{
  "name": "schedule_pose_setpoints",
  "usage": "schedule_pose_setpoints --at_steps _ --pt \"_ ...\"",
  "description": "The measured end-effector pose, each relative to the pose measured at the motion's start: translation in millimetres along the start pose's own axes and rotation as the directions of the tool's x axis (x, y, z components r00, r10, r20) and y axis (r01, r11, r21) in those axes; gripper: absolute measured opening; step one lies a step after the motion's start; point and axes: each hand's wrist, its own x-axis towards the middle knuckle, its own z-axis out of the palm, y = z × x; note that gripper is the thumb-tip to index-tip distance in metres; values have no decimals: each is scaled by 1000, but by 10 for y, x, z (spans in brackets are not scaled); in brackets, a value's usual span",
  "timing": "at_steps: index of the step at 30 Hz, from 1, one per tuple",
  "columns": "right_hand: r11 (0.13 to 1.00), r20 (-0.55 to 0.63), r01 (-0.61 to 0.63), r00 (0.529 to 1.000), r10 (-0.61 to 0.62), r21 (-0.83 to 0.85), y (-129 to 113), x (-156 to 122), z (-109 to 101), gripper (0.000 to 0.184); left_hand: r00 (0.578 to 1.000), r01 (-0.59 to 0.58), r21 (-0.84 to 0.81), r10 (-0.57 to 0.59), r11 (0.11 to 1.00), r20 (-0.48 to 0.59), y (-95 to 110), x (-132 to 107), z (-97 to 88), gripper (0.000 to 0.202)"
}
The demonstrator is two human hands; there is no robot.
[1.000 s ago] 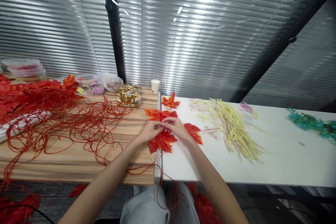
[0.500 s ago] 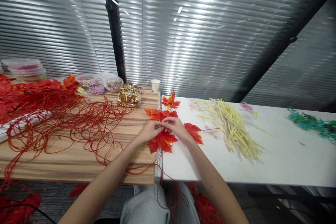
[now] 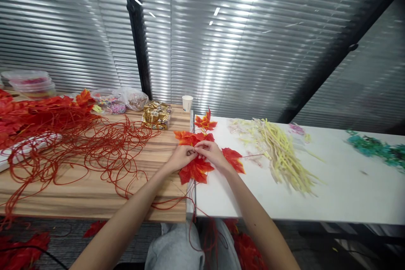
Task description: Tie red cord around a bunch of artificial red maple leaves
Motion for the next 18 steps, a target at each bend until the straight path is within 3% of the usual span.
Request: schedule_pose_setpoints --at_steps 18 --pt "1000 4 13 1000 -13 -20 7 1 8 17 1000 17 26 -17 1000 14 15 3 -9 22"
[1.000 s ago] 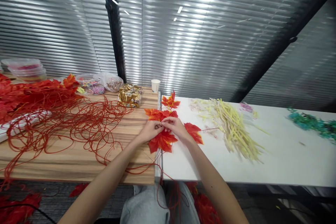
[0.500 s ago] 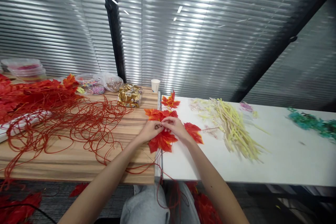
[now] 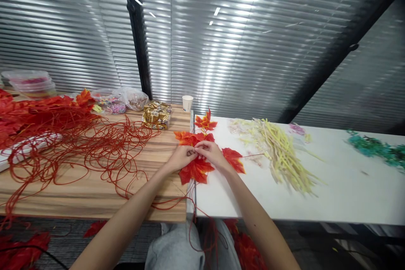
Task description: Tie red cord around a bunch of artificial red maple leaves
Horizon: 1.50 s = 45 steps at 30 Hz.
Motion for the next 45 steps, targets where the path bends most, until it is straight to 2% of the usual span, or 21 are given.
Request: schedule_pose_setpoints --at_steps 13,45 --pt "1000 0 -9 1000 9 4 19 -1 -2 17 1000 -19 7 19 1000 0 -58 2 13 21" --pt "1000 13 -6 1000 6 -16 11 3 -6 17 1000 -1 61 1 998 10 -1 -2 3 23"
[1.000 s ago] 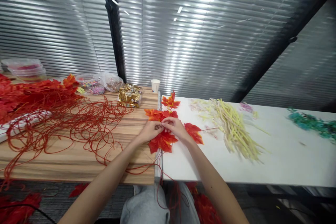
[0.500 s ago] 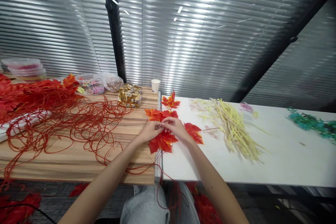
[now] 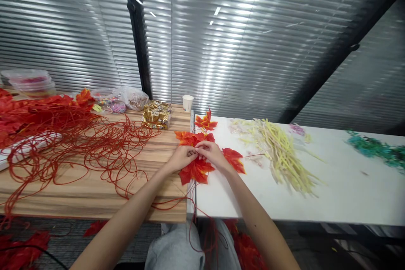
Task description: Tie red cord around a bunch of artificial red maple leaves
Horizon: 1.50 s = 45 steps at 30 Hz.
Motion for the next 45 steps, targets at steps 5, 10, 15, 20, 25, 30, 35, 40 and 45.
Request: schedule_pose_setpoints --at_steps 5,10,15,20,25,30,35,40,45 --pt "1000 -5 2 1000 -2 -11 -22 -9 3 18 1000 8 -8 -8 1000 12 7 -3 -6 22" --pt "1000 -5 -6 1000 6 -17 -20 -13 1 18 1000 9 -16 -9 1000 18 24 -2 -12 21" --pt "1000 -2 -3 1000 3 -23 -21 -22 1 18 1000 7 0 -7 1000 10 32 -3 -13 21" --pt "1000 -1 6 1000 -6 -19 -16 -19 0 18 1000 -1 -4 1 1000 13 7 -2 -6 21" --pt "1000 -1 -5 1000 5 -13 -10 -14 2 17 1000 -9 -9 9 1000 15 -8 0 0 22" --pt "1000 -9 -3 1000 3 -24 -22 -13 3 16 1000 -6 0 6 1000 5 0 -7 -2 22" --pt "1000 -8 -12 1000 12 -18 -43 -20 2 17 1000 -1 10 1 1000 8 -2 -3 -2 23" --pt "1000 -12 -12 1000 12 -6 -40 -20 3 17 1000 -13 -19 13 1000 9 -14 5 3 23" --pt "1000 -16 -10 1000 10 -2 -8 -6 2 16 1000 -11 -36 11 999 4 -23 11 14 22"
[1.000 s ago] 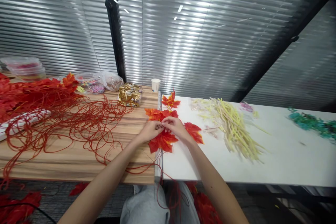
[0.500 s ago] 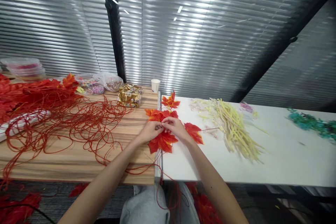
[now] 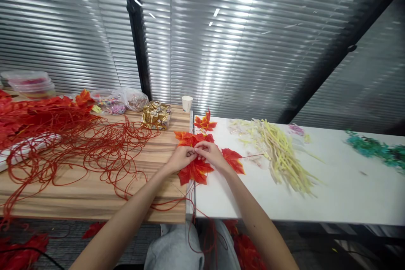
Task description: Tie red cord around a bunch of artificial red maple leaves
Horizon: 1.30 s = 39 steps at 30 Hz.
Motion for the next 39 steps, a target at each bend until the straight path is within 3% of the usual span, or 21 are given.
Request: schedule_pose_setpoints --at_steps 39 --pt "999 1 26 1000 -26 -39 21 10 7 15 1000 -20 90 21 996 -11 30 -17 -15 19"
